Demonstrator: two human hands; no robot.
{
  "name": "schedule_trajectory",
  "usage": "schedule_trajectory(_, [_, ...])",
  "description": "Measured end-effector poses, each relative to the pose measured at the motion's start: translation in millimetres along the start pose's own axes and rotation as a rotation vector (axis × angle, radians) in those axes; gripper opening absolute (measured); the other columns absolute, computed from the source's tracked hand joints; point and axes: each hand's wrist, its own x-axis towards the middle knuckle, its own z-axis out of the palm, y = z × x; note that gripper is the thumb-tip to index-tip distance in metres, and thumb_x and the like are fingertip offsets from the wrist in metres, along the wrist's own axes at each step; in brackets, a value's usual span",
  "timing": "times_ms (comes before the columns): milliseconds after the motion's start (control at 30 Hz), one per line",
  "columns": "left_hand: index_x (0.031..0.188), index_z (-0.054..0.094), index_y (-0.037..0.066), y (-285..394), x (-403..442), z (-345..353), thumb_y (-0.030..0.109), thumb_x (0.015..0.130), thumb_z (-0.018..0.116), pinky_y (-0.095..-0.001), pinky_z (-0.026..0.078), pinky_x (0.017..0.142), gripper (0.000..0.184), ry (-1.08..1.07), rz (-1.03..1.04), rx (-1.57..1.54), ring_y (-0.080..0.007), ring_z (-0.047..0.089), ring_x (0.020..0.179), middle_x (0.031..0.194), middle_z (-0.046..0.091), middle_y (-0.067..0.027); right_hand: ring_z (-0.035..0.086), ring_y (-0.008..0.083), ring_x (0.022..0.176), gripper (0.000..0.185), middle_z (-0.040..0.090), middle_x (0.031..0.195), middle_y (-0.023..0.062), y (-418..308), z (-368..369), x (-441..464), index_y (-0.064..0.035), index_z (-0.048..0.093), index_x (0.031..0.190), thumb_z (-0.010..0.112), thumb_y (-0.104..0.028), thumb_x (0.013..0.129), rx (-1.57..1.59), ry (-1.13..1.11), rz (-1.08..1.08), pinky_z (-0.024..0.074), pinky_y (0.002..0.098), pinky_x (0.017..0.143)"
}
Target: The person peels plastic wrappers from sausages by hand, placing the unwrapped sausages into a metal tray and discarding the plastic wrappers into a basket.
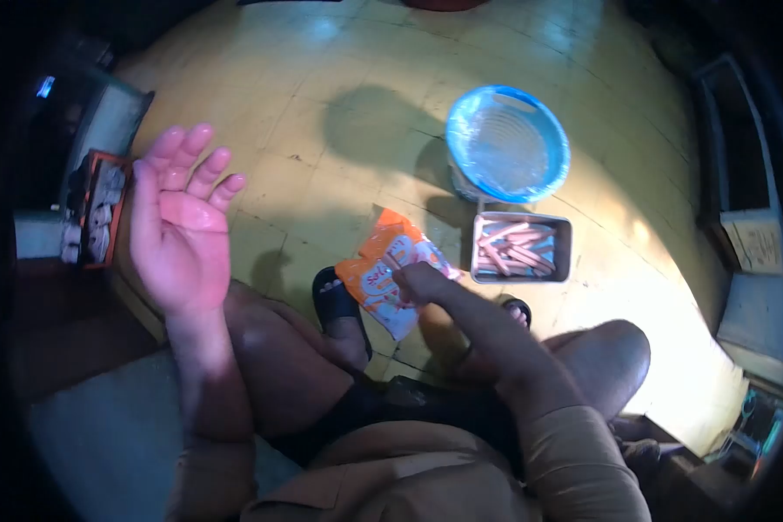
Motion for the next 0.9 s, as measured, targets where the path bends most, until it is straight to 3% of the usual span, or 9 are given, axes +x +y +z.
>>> schedule_trajectory(67, [0.131, 0.05, 0.005, -0.1, -3.2, -2.9, 0.035, 0.106, 0.028, -0.0407, 0.048, 0.091, 0.045, 0.032, -0.006, 0.054, -0.0244, 0.059, 0.108, 0.128, 0.058, -0.0144, 0.049, 0.0388, 0.123, 0.056, 0.053, 0.127, 0.0243, 2.9, 53.3, 38.2, -0.0019, 0.053, 0.126, 0.068, -0.021, 0.076, -0.001, 0.366, 0.105, 0.0458, 0.0422, 0.096])
schedule_trajectory(100, [0.131, 0.05, 0.005, 2.3, -4.6, -6.8, 0.035, 0.106, 0.028, -0.0407, 0.048, 0.091, 0.045, 0.055, -0.008, 0.077, -0.0244, 0.059, 0.108, 0.128, 0.058, -0.0144, 0.049, 0.0388, 0.123, 0.056, 0.053, 0.127, 0.0243, -7.2, 59.5, 47.7, -0.0019, 0.053, 0.126, 0.068, -0.021, 0.076, 0.009, 0.348, 0.08, 0.0458, 0.0422, 0.096])
schedule_trajectory(167, [0.131, 0.05, 0.005, 3.4, -7.7, -16.0, 0.036, 0.106, 0.027, -0.0405, 0.048, 0.089, 0.047, 0.025, 0.004, 0.114, -0.0239, 0.059, 0.107, 0.129, 0.058, -0.0137, 0.036, 0.0439, 0.133, 0.067, 0.039, 0.14, 0.0254, -34.8, 65.9, 50.8, 0.0007, 0.039, 0.135, 0.066, -0.021, 0.078, -0.34, 0.557, 0.33, 0.0365, 0.0502, 0.105])
schedule_trajectory(233, [0.131, 0.05, 0.005, 2.8, -9.5, -26.1, 0.037, 0.106, 0.026, -0.0402, 0.048, 0.088, 0.047, -0.029, 0.039, 0.119, -0.0232, 0.059, 0.106, 0.128, 0.058, -0.0132, 0.036, 0.0424, 0.131, 0.067, 0.042, 0.135, 0.0226, -51.4, 46.6, 43.2, 0.0022, 0.037, 0.135, 0.064, -0.018, 0.078, -0.34, 0.521, 0.334, 0.0367, 0.0531, 0.101])
schedule_trajectory(333, [0.131, 0.05, 0.007, 5.6, -11.1, -28.6, 0.037, 0.106, 0.025, -0.0399, 0.048, 0.087, 0.047, -0.016, 0.022, 0.071, -0.0222, 0.06, 0.104, 0.127, 0.059, -0.0128, 0.05, 0.0295, 0.108, 0.063, 0.05, 0.118, 0.0153, -43.5, 35.6, 49.5, -0.0002, 0.041, 0.131, 0.066, -0.016, 0.076, -0.39, 0.533, 0.268, 0.0415, 0.0431, 0.085])
schedule_trajectory(533, [0.129, 0.052, 0.008, 1.9, -8.1, -21.1, 0.038, 0.106, 0.025, -0.0394, 0.048, 0.084, 0.047, 0.038, 0.011, 0.083, -0.0211, 0.061, 0.099, 0.124, 0.061, -0.0116, 0.052, 0.0286, 0.104, 0.041, 0.055, 0.11, 0.0136, -29.1, 23.9, 73.7, -0.0027, 0.056, 0.112, 0.066, -0.019, 0.076, -0.399, 0.359, 0.226, 0.0415, 0.0424, 0.084])
schedule_trajectory(633, [0.128, 0.052, 0.008, -0.8, -8.1, -21.5, 0.038, 0.106, 0.024, -0.0391, 0.047, 0.083, 0.047, 0.014, 0.011, 0.114, -0.0208, 0.061, 0.099, 0.123, 0.061, -0.011, 0.053, 0.0281, 0.103, 0.029, 0.057, 0.107, 0.0136, -25.8, 32.7, 75.7, -0.0045, 0.06, 0.104, 0.062, -0.021, 0.08, -0.455, 0.375, 0.187, 0.0432, 0.0421, 0.082])
schedule_trajectory(900, [0.126, 0.052, 0.008, -2.8, -12.7, -15.4, 0.039, 0.106, 0.024, -0.0395, 0.048, 0.083, 0.046, -0.003, -0.005, 0.12, -0.0206, 0.062, 0.097, 0.121, 0.062, -0.0109, 0.054, 0.0287, 0.103, 0.023, 0.057, 0.106, 0.0147, -12.7, 37.5, 78.9, -0.0071, 0.061, 0.102, 0.057, -0.02, 0.083, -0.388, 0.311, 0.191, 0.0491, 0.042, 0.073])
